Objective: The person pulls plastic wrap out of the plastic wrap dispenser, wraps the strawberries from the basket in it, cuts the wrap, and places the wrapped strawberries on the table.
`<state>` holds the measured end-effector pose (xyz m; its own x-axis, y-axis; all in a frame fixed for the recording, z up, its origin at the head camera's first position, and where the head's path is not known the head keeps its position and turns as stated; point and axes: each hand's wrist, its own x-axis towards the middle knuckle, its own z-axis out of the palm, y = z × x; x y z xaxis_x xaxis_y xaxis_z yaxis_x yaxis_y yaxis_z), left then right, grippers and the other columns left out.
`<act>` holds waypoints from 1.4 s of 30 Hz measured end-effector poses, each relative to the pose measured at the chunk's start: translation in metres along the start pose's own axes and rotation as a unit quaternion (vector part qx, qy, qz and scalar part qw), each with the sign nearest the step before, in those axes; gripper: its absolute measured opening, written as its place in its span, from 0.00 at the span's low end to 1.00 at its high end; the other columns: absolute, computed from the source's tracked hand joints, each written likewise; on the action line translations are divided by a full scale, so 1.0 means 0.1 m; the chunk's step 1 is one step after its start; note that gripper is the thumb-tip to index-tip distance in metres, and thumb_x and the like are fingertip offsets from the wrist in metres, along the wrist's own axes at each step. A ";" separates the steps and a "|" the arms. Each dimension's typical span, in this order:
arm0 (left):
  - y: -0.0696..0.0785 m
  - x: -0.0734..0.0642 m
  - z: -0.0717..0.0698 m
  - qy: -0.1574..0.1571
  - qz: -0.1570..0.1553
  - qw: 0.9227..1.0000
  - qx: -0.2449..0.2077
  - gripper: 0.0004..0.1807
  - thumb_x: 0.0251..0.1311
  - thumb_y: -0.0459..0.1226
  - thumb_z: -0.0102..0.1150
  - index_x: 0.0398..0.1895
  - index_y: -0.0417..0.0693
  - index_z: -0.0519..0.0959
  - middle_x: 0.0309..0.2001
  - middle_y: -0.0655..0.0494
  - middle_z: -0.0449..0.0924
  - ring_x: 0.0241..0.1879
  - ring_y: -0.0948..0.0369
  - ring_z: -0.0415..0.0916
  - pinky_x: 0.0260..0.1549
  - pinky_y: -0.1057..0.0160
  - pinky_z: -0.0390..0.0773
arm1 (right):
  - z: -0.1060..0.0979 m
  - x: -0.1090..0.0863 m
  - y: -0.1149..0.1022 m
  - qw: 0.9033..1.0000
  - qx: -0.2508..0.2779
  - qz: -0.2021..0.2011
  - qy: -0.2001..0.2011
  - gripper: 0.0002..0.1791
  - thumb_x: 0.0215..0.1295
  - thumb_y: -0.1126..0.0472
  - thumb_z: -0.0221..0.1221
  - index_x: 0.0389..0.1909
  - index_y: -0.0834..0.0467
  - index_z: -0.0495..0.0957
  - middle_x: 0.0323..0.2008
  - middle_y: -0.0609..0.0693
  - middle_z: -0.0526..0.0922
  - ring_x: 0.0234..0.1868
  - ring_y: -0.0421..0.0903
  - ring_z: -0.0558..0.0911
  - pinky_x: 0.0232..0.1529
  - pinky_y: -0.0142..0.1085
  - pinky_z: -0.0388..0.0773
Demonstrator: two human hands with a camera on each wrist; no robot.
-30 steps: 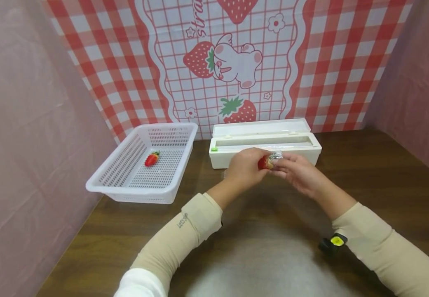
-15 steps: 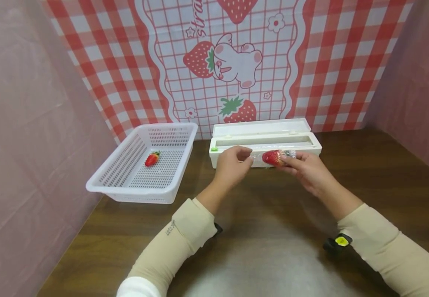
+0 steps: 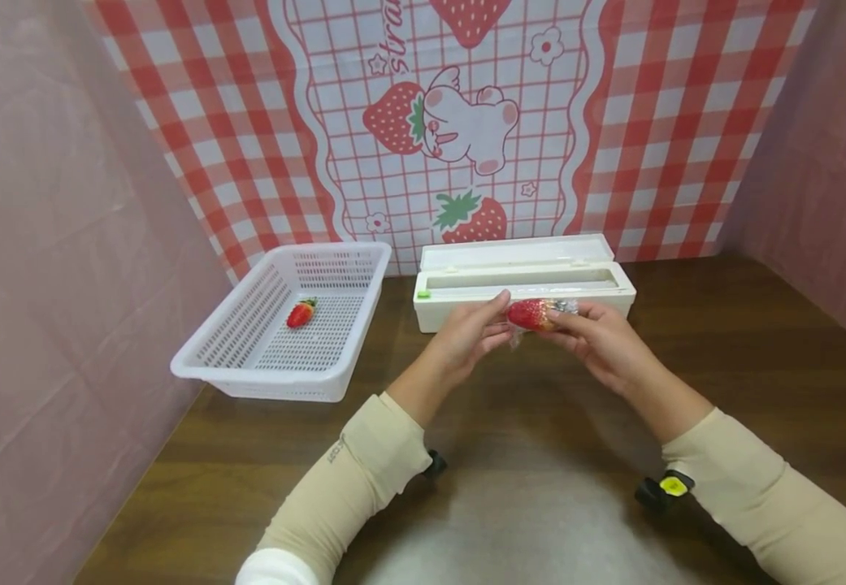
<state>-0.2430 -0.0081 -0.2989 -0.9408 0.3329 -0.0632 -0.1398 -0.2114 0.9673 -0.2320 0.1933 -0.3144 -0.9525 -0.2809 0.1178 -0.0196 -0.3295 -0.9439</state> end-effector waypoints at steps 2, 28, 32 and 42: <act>0.00 0.00 0.01 -0.007 -0.001 1.000 -0.015 0.29 0.71 0.43 0.53 0.61 0.24 0.67 0.58 0.36 0.74 0.58 0.47 0.73 0.58 0.56 0.72 | 0.02 -0.01 -0.01 1.000 0.003 0.006 -0.001 0.07 0.69 0.67 0.56 0.41 0.57 0.82 0.45 0.49 0.82 0.46 0.42 0.84 0.51 0.35 0.77; -0.02 0.05 0.00 -0.061 -0.017 0.998 -0.015 0.17 0.66 0.28 0.56 0.56 0.27 0.74 0.49 0.41 0.80 0.47 0.54 0.81 0.49 0.58 0.80 | 0.04 -0.09 -0.03 0.999 -0.010 0.031 -0.037 0.06 0.71 0.67 0.54 0.41 0.57 0.79 0.40 0.48 0.83 0.41 0.41 0.83 0.50 0.33 0.79; 0.02 0.04 -0.03 -0.067 -0.024 0.997 -0.010 0.18 0.66 0.28 0.56 0.57 0.27 0.74 0.50 0.41 0.80 0.47 0.54 0.80 0.49 0.58 0.80 | 0.02 -0.09 -0.04 0.997 0.032 0.049 -0.057 0.09 0.71 0.68 0.53 0.41 0.59 0.82 0.42 0.52 0.84 0.44 0.45 0.85 0.50 0.38 0.79; -0.02 0.04 -0.08 -0.042 -0.031 0.999 0.014 0.16 0.63 0.29 0.60 0.53 0.31 0.78 0.48 0.45 0.82 0.45 0.54 0.81 0.47 0.58 0.81 | 0.02 -0.08 -0.04 0.997 -0.065 0.031 -0.001 0.11 0.65 0.72 0.59 0.32 0.55 0.86 0.35 0.49 0.85 0.37 0.42 0.85 0.45 0.35 0.81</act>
<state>-0.2488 -0.0140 -0.3032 -0.9011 0.4211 -0.1033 -0.1875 -0.1635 0.9686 -0.2235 0.1950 -0.3113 -0.9527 -0.2980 0.0593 -0.0008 -0.1927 -0.9813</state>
